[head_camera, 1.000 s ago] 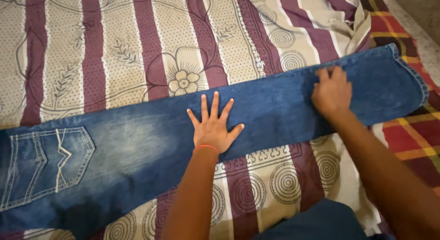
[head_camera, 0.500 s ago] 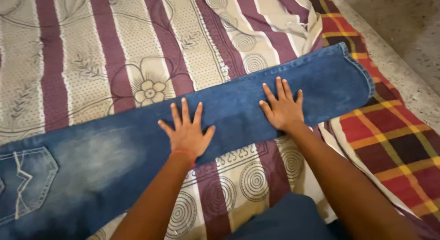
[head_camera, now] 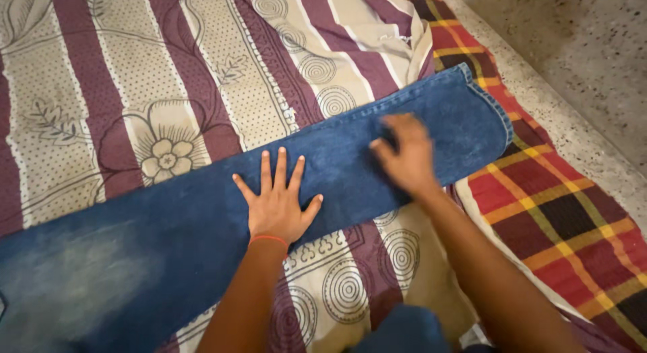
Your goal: The person folds a pair of blue jeans on a bed, smoothing the fabric and folding the legs and waistband to create a compact rectangle. They then place the folded jeans aside and begin folding a pair of black trousers.
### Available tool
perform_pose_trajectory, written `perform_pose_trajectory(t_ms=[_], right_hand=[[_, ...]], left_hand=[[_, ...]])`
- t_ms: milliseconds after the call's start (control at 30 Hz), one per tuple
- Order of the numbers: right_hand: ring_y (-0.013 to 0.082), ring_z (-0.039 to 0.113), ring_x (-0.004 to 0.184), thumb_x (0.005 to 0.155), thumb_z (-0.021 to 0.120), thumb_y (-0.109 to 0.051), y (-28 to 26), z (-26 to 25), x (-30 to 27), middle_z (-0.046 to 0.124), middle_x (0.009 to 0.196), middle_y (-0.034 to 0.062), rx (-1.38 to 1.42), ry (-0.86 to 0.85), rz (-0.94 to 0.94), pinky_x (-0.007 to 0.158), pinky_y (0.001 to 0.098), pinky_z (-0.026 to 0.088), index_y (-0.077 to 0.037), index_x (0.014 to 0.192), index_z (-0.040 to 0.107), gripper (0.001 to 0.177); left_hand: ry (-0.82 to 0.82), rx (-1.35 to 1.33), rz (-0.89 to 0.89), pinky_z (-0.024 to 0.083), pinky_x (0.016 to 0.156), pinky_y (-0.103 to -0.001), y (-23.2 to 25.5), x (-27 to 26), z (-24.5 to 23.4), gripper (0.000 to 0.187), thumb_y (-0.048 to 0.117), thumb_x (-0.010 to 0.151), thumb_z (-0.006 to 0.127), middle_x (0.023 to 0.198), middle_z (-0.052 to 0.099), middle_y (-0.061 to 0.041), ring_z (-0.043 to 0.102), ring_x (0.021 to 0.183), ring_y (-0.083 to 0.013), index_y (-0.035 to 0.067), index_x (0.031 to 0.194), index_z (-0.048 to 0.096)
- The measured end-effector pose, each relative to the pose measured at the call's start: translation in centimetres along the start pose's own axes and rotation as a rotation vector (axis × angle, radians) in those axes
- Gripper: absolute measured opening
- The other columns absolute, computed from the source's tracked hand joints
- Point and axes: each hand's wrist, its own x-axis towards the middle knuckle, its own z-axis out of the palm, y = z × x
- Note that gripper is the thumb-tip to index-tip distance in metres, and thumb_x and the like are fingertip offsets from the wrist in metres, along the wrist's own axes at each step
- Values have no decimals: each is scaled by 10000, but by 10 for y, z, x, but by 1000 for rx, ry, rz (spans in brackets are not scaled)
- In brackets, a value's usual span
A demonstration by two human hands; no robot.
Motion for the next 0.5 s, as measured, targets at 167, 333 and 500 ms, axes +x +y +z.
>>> perform_pose_trajectory(t_ms=[167,333,500], right_hand=[[521,462,1254,807,835,-426,104,-60,39,581,1320,295,-418,320,350,954,739,335,10,1292,631,683],[390,701,1009,786,853,-469,162,-94,58,734,1080,221,-311,-129,475,893,488,545,-24,1170,728,601],[387,721,939,904,788,-397,166,-105,81,745,1011,203,-265,-39,311,838,490,555,-67,1166,768,421]], left_hand=[[7,5,0,28,1057,-851,0,-1,5,843,719,857,478,1666,201,-77,83,1543,-328,273,1560,342],[-18,7,-4,24,1055,-846,0,3,1,843,718,858,481,1662,188,-72,74,1538,-327,277,1559,322],[-12,-16,-30,34,1076,-834,2,-1,-1,846,702,841,520,1666,183,-92,83,1541,-321,313,1565,318]])
